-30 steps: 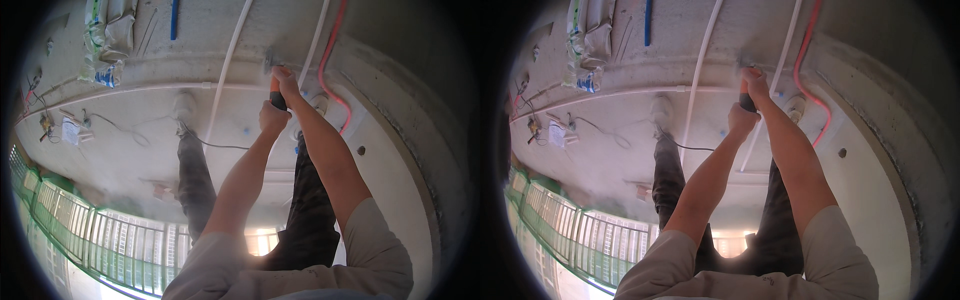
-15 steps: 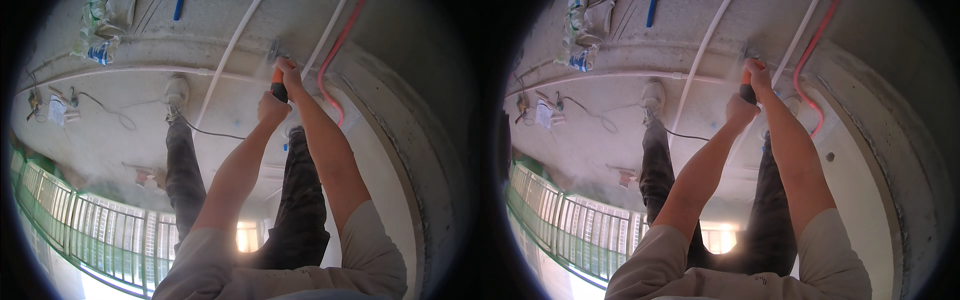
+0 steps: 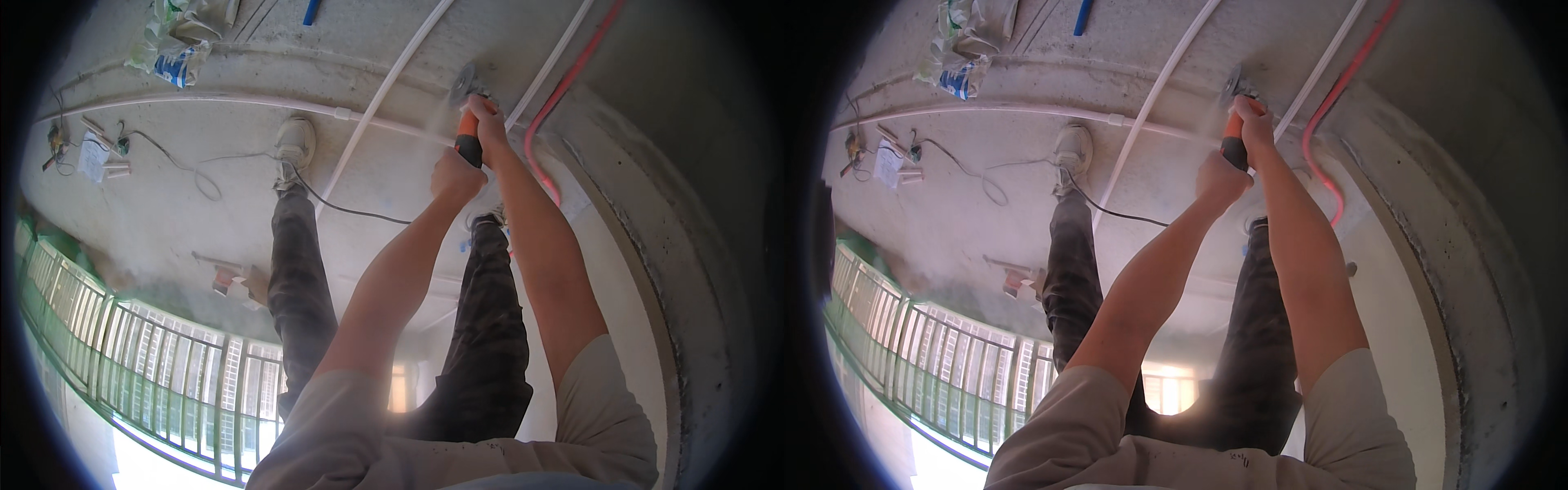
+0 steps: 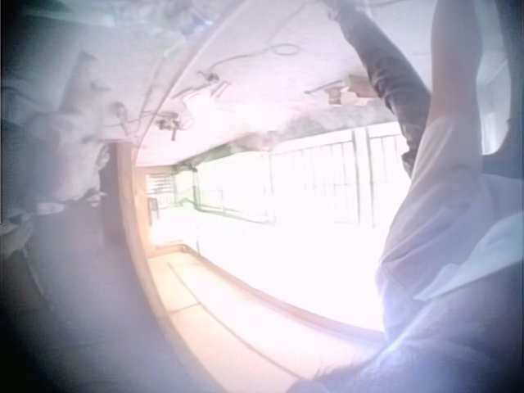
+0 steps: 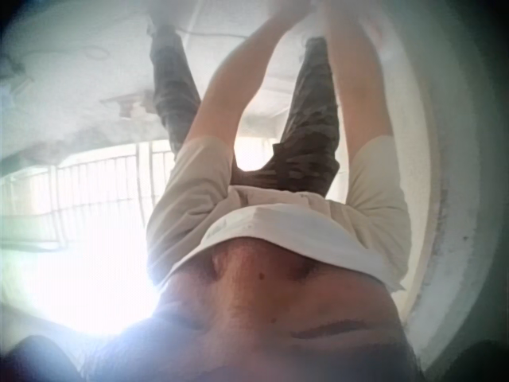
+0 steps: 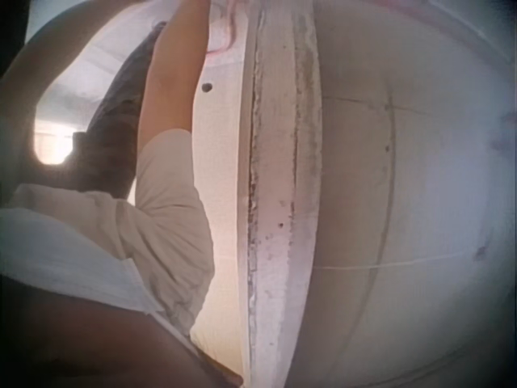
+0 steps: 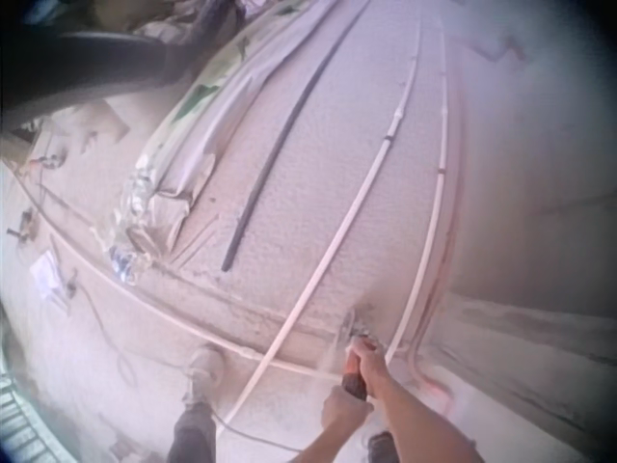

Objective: The person marks a line on the floor using a blue straightedge and a pencil, then uses an angle grinder to cut along the marked line. The person moves around the room to retrieve the tool and plug it in before cutting.

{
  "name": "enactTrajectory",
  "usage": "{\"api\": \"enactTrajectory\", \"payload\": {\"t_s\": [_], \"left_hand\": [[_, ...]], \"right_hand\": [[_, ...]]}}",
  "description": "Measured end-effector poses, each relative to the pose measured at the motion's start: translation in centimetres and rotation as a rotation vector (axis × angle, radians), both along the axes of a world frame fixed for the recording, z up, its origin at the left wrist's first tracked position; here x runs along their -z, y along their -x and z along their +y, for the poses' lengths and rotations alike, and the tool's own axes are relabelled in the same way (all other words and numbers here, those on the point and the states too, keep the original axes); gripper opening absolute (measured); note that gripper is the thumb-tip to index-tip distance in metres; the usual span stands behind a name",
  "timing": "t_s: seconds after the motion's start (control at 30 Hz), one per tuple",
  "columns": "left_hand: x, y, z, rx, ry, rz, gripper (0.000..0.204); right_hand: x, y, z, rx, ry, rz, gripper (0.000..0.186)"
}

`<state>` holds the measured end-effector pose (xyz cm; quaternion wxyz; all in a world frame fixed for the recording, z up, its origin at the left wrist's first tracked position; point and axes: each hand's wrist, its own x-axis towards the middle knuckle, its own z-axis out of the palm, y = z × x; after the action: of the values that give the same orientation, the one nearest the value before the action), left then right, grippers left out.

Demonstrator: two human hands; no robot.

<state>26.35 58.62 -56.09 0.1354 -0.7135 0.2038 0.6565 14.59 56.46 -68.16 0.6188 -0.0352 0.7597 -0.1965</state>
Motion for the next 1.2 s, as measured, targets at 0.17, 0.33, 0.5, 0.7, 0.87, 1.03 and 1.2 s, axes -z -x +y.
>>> {"api": "enactTrajectory", "payload": {"t_s": [0.17,0.33,0.5,0.7,0.87,1.03,1.2], "left_hand": [[0.3,0.2,-1.1,0.009,0.019,0.043,0.063],[0.0,1.0,-2.9,-0.019,0.096,0.015,0.062],[-0.4,1.0,-3.7,-0.007,0.031,0.004,0.061],[0.3,1.5,-3.9,-0.067,0.072,0.053,0.061],[0.5,1.1,-2.8,-0.001,0.027,0.036,0.064],[0.0,0.4,-0.6,-0.024,0.029,0.003,0.065],[0.0,-0.2,1.2,-0.009,0.032,-0.052,0.067]], "right_hand": [[-0.4,0.6,-1.7,0.024,0.053,-0.013,0.077],[-1.8,1.3,-4.6,-0.013,0.028,-0.007,0.08],[-2.6,0.5,-5.5,-0.004,0.023,0.01,0.048],[-1.5,1.5,-6.1,-0.027,0.014,0.039,0.047],[-1.7,1.2,-4.9,-0.074,0.08,-0.027,0.054],[-2.9,-0.1,-2.7,-0.038,0.042,0.014,0.038],[-2.6,-0.9,-0.7,0.006,0.023,-0.049,0.039]]}}
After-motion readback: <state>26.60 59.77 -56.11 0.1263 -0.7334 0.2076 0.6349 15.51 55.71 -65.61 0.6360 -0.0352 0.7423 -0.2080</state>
